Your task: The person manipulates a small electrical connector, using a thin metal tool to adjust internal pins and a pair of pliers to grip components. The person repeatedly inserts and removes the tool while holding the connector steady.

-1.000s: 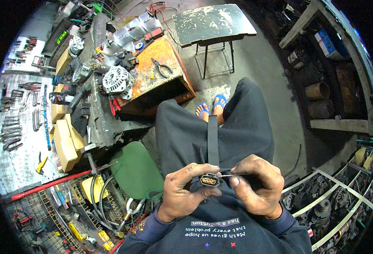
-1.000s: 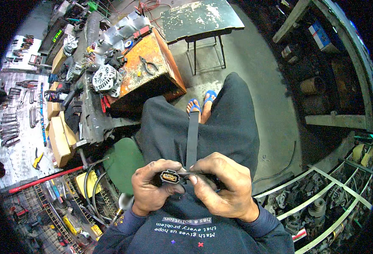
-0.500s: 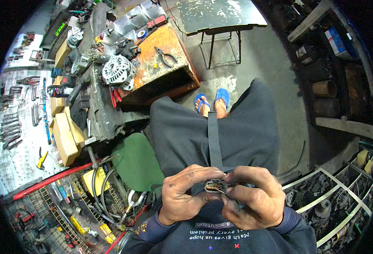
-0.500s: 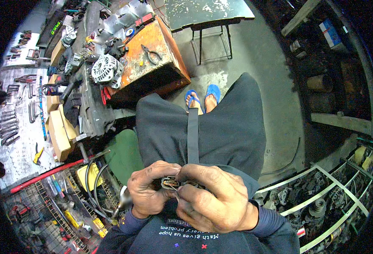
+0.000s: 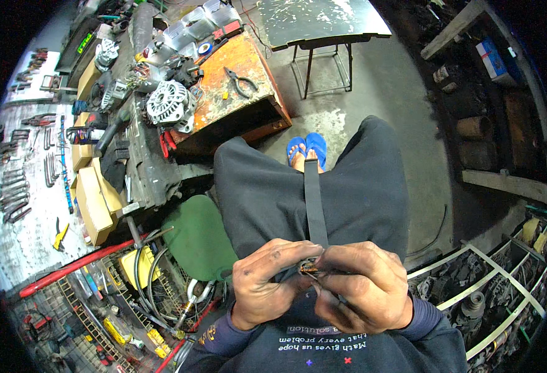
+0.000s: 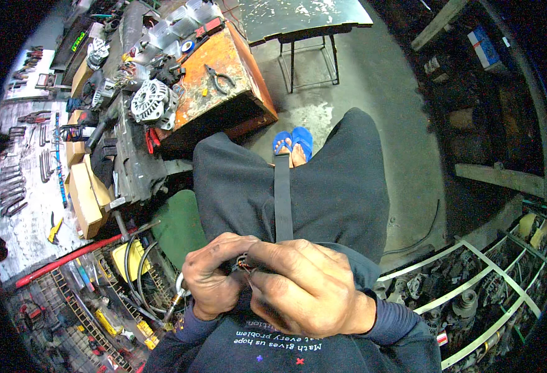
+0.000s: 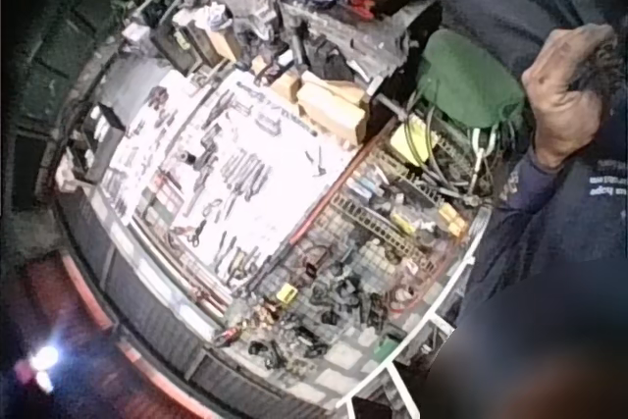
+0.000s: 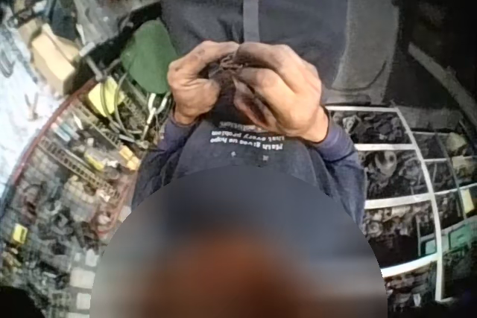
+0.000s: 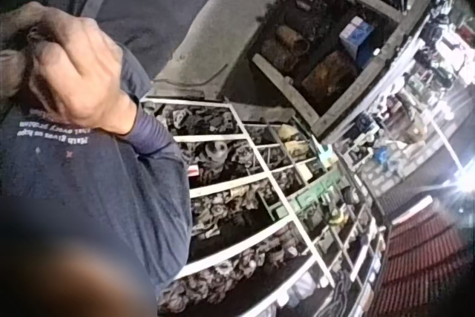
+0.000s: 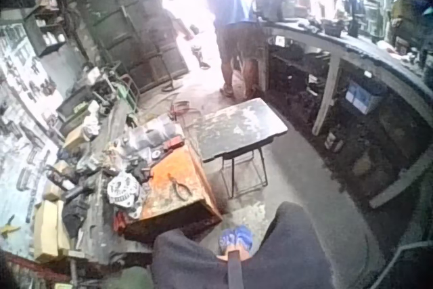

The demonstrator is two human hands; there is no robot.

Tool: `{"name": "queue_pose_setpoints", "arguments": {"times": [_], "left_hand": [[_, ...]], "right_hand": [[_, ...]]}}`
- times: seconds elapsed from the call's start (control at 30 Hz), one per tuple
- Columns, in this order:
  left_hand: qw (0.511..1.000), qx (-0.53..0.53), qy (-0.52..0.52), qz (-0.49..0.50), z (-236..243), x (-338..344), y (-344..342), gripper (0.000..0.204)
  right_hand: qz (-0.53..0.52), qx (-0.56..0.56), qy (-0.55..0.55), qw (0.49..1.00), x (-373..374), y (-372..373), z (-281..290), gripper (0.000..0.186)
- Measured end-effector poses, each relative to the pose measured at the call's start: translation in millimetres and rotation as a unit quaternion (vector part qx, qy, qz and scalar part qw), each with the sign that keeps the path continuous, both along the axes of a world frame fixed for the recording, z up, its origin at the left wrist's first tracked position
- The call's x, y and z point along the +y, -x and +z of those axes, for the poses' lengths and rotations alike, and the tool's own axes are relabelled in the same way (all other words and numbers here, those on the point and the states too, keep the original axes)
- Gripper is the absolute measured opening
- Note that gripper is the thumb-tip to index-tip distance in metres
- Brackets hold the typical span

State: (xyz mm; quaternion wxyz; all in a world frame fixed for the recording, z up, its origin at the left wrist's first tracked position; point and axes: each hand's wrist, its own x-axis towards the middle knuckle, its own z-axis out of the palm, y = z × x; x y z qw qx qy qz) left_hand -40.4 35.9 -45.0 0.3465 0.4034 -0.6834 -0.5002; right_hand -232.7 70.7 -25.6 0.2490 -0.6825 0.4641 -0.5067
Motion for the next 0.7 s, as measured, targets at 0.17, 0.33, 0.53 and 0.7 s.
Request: {"name": "queue_pose_setpoints", "arguments": {"times": [0.17, 0.33, 0.53, 0.7], "left_hand": [[1.0, -0.012, -0.023, 0.002, 3, 4, -4, 0.047], [0.999, -0.002, -0.049, 0.011, 7, 5, -2, 0.047], [0.998, 0.021, -0.063, 0.009, 4, 6, 2, 0.047], [0.998, -0.059, -0.038, -0.01, 7, -3, 7, 0.047]], "right_hand": [[0.0, 0.01, 0.053, 0.999, 1, -4, -9, 0.034], [0.004, -0.004, 0.081, 0.997, 2, -3, -17, 0.034], [-0.011, -0.032, 0.052, 0.998, 6, -2, -17, 0.035], [-0.027, -0.03, 0.022, 0.999, 0, 7, -15, 0.033]]}}
